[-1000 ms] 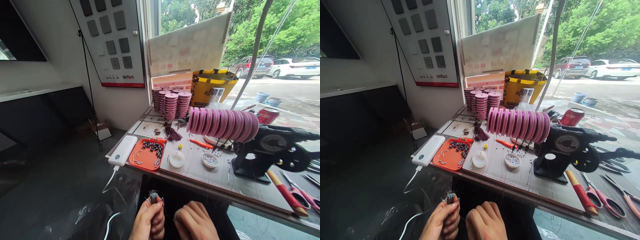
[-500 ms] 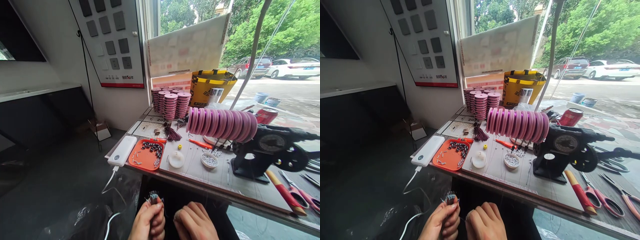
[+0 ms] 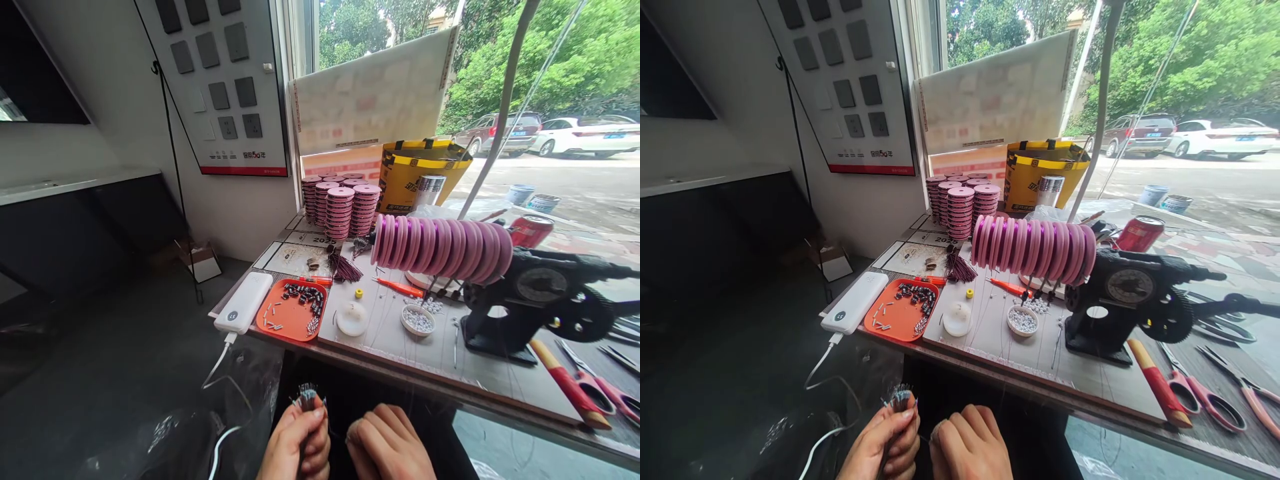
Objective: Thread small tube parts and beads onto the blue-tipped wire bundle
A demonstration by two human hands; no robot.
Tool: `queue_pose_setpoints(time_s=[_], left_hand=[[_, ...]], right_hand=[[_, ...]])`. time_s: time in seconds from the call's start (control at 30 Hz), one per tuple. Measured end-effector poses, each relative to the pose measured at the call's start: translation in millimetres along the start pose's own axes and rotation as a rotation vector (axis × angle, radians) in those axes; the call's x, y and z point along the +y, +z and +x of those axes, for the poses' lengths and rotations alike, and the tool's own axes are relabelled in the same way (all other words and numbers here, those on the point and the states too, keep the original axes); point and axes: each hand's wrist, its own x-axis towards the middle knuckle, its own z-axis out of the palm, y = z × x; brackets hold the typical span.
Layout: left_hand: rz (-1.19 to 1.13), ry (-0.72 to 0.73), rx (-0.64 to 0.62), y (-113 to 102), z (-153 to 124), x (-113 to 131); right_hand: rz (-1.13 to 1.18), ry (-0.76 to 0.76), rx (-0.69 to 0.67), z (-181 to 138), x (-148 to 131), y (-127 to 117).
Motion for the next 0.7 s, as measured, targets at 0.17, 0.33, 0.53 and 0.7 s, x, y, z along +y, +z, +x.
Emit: queue_pose_setpoints(time_s=[0.17, 0.33, 0.53, 0.7], left_hand=[[0.104, 0.025, 0.062, 8, -5, 2], [0.239, 0.074, 0.090, 7, -6, -3], [0.418, 0.271, 0.133, 3, -5, -5], [0.574, 0.445, 0.210, 1, -7, -10]], right_hand=[[-0.009, 0.045, 0.011, 4, 2, -5], [0.025, 0.108, -0.022, 6, 5, -9], [0.010, 0.092, -0.021, 4, 7, -9], [0.057, 0.135, -0.008, 8, 2, -11]])
